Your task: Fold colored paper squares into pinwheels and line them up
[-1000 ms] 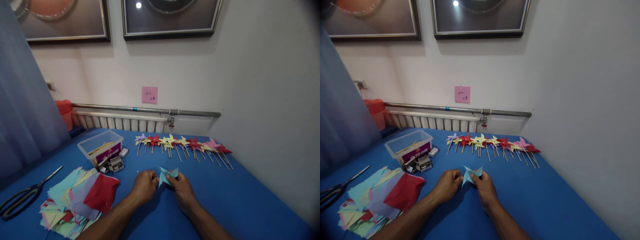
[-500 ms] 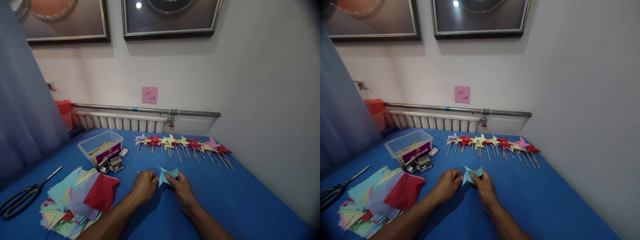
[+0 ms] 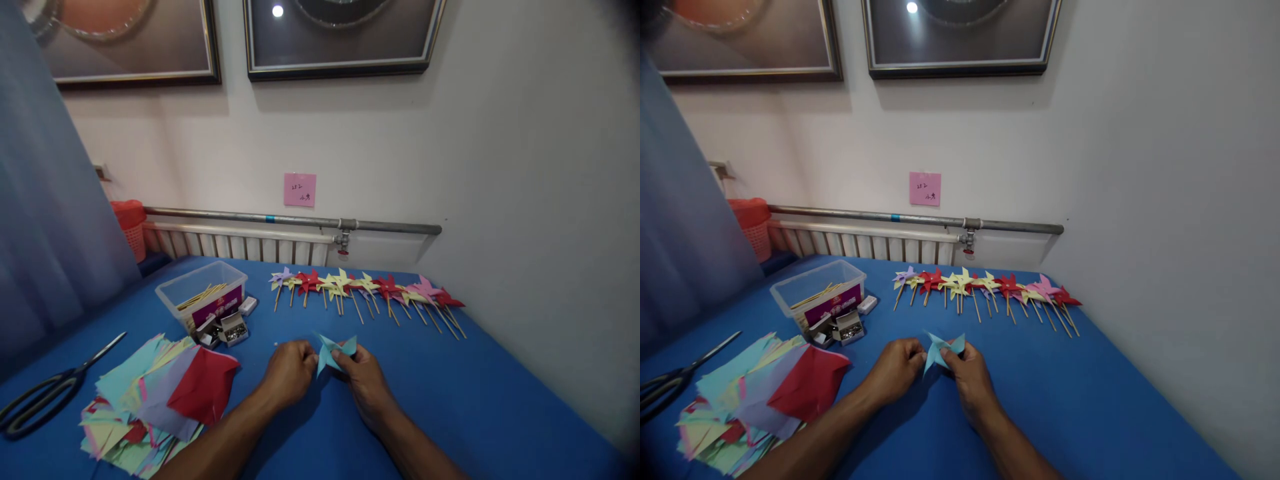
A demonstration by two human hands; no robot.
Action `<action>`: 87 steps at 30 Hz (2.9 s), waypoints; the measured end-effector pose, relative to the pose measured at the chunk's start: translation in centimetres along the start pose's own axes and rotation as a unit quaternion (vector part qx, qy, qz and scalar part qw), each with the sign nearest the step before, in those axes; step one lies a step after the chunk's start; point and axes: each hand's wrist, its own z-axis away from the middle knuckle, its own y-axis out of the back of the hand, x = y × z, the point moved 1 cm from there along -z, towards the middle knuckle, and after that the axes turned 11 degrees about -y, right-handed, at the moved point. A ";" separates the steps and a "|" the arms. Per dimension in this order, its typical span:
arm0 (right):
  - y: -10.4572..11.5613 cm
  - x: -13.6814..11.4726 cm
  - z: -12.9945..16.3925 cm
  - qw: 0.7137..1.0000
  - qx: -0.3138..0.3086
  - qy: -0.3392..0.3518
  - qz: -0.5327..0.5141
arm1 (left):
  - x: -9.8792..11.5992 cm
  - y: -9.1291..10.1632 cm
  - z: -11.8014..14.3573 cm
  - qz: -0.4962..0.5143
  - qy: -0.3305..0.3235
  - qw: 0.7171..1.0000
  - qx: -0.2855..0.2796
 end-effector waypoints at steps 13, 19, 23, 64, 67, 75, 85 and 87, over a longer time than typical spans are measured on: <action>0.3 0.1 -0.3 0.999 0.021 0.016 0.040 | 0.0 -0.1 0.1 -0.002 -0.008 1.000 0.002; 0.4 0.2 -0.3 0.999 0.029 0.021 0.034 | -0.2 -0.5 0.2 0.003 -0.011 1.000 0.004; 0.4 0.1 -0.3 0.999 0.026 0.021 0.040 | 0.0 -0.5 0.2 -0.004 -0.010 1.000 0.009; -0.5 -0.6 0.3 1.000 0.011 -0.002 -0.022 | 0.2 -0.8 0.3 0.007 -0.022 1.000 0.014; -0.5 -0.6 0.3 1.000 0.015 0.003 -0.012 | 0.1 -0.9 0.3 0.008 -0.019 1.000 0.015; -0.4 -0.5 0.2 1.000 0.009 0.003 -0.012 | -0.1 -1.1 0.3 0.006 -0.033 0.999 0.024; -0.4 -0.7 0.3 1.000 0.020 0.002 -0.009 | 0.3 -1.0 0.3 -0.001 -0.027 0.999 0.027; -0.5 -0.8 0.4 1.000 0.020 -0.003 -0.014 | 0.4 -0.9 0.3 0.000 -0.026 0.999 0.025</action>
